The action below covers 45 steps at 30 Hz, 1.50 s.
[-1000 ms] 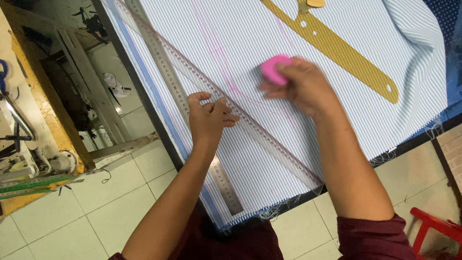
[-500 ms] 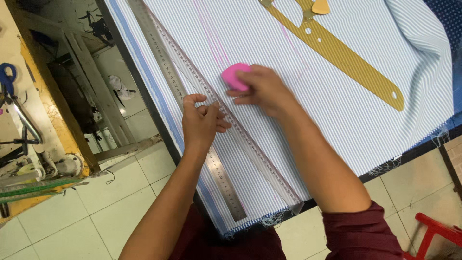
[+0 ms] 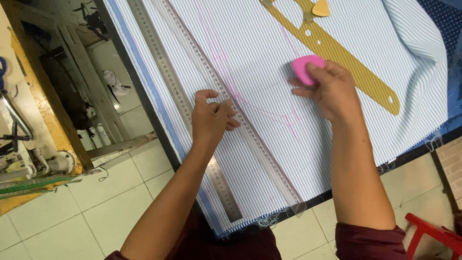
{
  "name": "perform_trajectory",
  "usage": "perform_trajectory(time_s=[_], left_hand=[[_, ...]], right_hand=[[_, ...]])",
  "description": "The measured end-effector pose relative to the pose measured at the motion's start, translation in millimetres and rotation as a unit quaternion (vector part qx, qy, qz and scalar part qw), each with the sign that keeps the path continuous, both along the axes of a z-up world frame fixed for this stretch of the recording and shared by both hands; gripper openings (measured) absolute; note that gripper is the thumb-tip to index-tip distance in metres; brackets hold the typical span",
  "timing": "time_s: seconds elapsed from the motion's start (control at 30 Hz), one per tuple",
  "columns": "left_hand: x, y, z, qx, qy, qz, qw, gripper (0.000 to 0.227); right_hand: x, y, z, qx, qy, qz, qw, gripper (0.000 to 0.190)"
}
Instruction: The person uses a pink chalk and a curved French curve template to draw curved lines on a striped fabric laid on a table. They also use a straight ruler to draw straight lines. The person repeatedly repositions the template and ruler to extend the pattern across the fabric.
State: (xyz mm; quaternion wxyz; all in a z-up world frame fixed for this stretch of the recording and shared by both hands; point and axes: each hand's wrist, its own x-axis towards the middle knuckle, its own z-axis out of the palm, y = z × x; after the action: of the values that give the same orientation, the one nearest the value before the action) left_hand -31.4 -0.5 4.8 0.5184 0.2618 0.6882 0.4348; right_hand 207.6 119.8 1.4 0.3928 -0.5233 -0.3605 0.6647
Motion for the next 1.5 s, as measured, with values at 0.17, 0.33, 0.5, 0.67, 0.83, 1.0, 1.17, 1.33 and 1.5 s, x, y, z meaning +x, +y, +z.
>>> perform_trajectory(time_s=[0.17, 0.33, 0.5, 0.67, 0.83, 1.0, 1.17, 1.33, 1.5], left_hand=[[-8.3, -5.6, -5.9, 0.011, -0.016, 0.007, 1.000, 0.038], [-19.5, -18.6, 6.9, 0.041, -0.027, 0.020, 0.999, 0.039], [-29.6, -34.4, 2.8, 0.073, -0.041, 0.030, 0.996, 0.035], [-36.0, -36.8, -17.6, 0.102, -0.100, 0.046, 0.989, 0.037], [-52.0, -7.5, -28.6, 0.116, -0.135, -0.015, 0.984, 0.037], [-101.6, 38.0, -44.3, 0.132, -0.131, -0.084, 0.979, 0.033], [-171.5, 53.8, 9.9, 0.114, -0.130, -0.157, 0.972, 0.030], [-246.2, 67.8, 8.3, 0.151, -0.096, -0.162, 0.971, 0.028], [-232.4, 85.1, 35.1, 0.129, -0.079, -0.243, 0.958, 0.029]], right_hand=[[21.6, -4.7, -23.8, 0.027, -0.034, -0.020, 0.999, 0.014], [33.5, -30.9, -4.6, 0.061, -0.054, -0.115, 0.990, 0.017], [34.8, -64.4, 3.0, -0.025, -0.004, -0.079, 0.997, 0.015], [66.5, -86.7, -7.9, -0.006, 0.022, -0.175, 0.984, 0.017], [56.7, -117.3, 3.2, -0.006, 0.029, -0.259, 0.965, 0.019], [14.7, -159.7, 24.9, 0.023, 0.004, -0.379, 0.925, 0.017], [-108.8, -208.6, 22.6, -0.023, 0.002, -0.380, 0.925, 0.019], [-217.2, -234.2, 11.6, -0.037, 0.097, -0.286, 0.953, 0.025], [-268.8, -238.3, 10.5, 0.040, -0.051, -0.288, 0.955, 0.012]])
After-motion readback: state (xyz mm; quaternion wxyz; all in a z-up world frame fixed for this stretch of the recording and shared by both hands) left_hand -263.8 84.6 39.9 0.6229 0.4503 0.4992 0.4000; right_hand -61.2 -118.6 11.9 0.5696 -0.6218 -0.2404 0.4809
